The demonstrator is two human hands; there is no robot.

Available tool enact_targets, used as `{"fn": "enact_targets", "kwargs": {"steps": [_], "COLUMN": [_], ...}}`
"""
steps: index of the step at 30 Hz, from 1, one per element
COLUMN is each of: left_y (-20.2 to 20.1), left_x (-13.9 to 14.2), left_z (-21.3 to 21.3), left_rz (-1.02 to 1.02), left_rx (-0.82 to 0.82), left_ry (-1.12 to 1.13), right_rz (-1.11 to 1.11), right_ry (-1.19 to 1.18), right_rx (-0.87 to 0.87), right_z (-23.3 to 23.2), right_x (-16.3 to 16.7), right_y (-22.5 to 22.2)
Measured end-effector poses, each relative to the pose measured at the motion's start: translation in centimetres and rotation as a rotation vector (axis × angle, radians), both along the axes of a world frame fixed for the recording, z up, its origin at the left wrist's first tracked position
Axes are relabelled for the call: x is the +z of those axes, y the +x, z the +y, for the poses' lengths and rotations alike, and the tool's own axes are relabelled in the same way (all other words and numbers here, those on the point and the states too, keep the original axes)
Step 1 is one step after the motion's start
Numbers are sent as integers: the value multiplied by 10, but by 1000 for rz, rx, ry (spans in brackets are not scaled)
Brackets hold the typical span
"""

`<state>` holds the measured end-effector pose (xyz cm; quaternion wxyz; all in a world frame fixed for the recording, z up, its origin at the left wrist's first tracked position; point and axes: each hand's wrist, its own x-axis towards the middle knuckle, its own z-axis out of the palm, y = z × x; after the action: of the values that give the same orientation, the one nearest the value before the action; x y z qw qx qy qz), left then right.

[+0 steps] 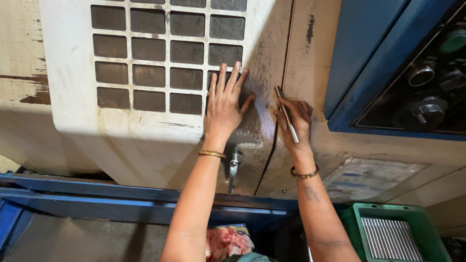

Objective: The person repeatedly opens a machine door, wipes the interior and exterior surfaces with a cloth, and uses a metal rod to scrape or clean the door frame and vent area. The person handles multiple metal rods from a green tray and wipes them with a cloth before returning them.

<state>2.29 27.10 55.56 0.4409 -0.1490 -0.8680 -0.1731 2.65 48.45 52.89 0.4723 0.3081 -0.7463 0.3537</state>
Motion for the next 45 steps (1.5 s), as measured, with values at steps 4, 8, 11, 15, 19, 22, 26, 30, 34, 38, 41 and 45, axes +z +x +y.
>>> {"fn": "enact_targets", "kwargs": {"steps": [4, 8, 11, 15, 19, 22, 26, 30, 34, 38, 41, 45], "left_y": [0, 2, 3, 3, 5, 9, 15, 24, 37, 47, 55, 72], "left_x": [0, 0, 0, 1, 1, -3, -11, -24, -46, -73, -98, -139], "left_z": [-1, -1, -1, 0, 1, 1, 2, 2, 3, 2, -1, 0], "left_rz": [11, 10, 12, 16, 0, 1, -38, -64, -72, -32, -49, -96], "left_rx": [-11, -4, 0, 0, 15, 41, 103, 204, 247, 251, 244, 187], "left_ry": [5, 4, 1, -8, -5, -23, -39, -102, -77, -71, -53, 5], "right_rz": [0, -14, -26, -38, -70, -63, -71, -61, -41, -1, 12, -58], "right_ry": [-19, -66, -88, -143, -174, -196, -191, -205, -181, -132, -117, -108], "right_rx": [21, 35, 39, 40, 95, 136, 107, 117, 98, 54, 59, 213], "right_z": [-1, -3, -3, 0, 6, 8, 8, 6, 3, -2, -5, 1], "right_x": [3, 5, 5, 1, -3, -4, -5, -6, -7, -11, -22, -41], "right_y": [3, 6, 6, 3, 0, -2, -3, 1, 4, 11, 22, 36]}}
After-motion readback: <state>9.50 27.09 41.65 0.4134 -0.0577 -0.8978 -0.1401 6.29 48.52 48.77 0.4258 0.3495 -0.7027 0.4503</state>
